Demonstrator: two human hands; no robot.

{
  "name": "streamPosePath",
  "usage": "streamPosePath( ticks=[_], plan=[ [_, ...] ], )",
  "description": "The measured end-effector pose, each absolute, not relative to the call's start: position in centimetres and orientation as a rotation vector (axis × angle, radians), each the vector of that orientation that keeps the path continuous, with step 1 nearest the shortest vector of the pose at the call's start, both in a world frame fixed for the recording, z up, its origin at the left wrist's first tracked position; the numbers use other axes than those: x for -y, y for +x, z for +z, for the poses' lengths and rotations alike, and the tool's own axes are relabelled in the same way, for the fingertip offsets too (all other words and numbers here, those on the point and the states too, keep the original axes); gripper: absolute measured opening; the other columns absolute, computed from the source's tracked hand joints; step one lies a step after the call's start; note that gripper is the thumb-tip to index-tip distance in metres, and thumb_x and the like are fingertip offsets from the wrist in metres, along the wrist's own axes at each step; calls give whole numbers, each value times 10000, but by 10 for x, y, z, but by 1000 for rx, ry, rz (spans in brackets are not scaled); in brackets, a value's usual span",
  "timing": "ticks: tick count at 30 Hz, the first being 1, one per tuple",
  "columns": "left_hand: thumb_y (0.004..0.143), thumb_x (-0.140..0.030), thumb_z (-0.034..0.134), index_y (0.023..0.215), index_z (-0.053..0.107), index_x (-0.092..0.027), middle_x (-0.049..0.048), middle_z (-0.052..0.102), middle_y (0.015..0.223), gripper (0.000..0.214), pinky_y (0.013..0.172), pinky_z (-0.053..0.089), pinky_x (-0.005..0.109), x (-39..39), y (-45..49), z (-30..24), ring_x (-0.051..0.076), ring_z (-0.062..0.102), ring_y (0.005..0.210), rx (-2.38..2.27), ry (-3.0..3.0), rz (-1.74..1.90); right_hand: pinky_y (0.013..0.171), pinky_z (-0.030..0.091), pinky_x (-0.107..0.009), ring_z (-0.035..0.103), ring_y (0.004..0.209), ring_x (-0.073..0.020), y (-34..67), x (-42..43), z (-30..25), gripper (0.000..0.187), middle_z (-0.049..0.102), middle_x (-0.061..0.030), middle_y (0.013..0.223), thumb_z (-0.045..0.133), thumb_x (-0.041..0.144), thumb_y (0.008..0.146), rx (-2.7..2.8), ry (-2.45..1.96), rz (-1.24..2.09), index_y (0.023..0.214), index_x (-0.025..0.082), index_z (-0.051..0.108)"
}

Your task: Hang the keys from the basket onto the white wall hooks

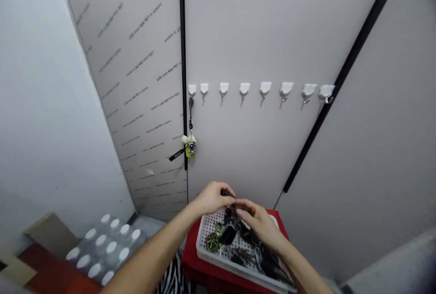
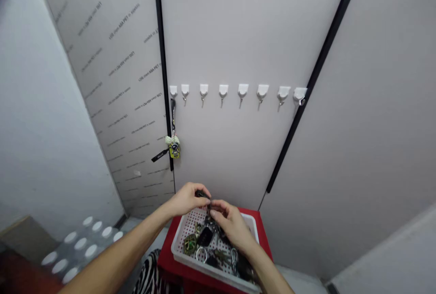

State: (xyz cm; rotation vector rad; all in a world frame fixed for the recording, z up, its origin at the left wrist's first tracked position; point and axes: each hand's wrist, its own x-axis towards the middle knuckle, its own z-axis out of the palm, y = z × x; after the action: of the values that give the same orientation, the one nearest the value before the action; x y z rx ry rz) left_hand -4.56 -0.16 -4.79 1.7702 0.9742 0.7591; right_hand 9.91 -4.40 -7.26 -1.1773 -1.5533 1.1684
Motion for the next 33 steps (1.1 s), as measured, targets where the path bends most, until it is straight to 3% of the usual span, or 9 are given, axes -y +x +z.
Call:
streamPosePath(
  ticks=[8,11,17,22,33],
  plan=[
    [508,-237,561,613,475,-110,-69,394,439,186,418,268,157,-15,-55,-11,32,341,415,-848,1627,996,457,343,-188,431,470,-66,66,15,-40,170,510,24,526,493,295,609,1499,-1028,1120,672,138,492],
    [555,-245,524,691,479,-115,-48,449,509,194,471,307,168,-21,-66,0,43,399,469,-834,1455,1183,391,307,-169,399,407,-48,54,-4,-16,184,494,35,477,504,306,594,1449,-1014,1069,653,133,480],
    [570,-253,524,698,521,-103,-2,523,613,197,564,326,176,-37,-76,8,64,459,581,-755,1302,1296,341,298,-152,374,343,-32,23,-50,51,192,439,60,390,520,317,570,1393,-907,943,562,135,461],
    [600,-271,487,674,522,-103,-12,510,539,187,476,300,164,-65,-79,31,49,422,478,-751,1226,1497,297,293,-134,354,298,-20,-6,-83,92,183,430,70,362,512,306,580,1309,-888,876,533,144,440],
    [653,-230,381,597,510,-116,-27,476,472,181,393,248,162,-102,-91,41,41,337,375,-1005,1340,1545,266,319,-133,382,275,-34,-25,-118,102,150,411,79,319,513,256,585,1226,-1009,735,507,156,430]
  ],
)
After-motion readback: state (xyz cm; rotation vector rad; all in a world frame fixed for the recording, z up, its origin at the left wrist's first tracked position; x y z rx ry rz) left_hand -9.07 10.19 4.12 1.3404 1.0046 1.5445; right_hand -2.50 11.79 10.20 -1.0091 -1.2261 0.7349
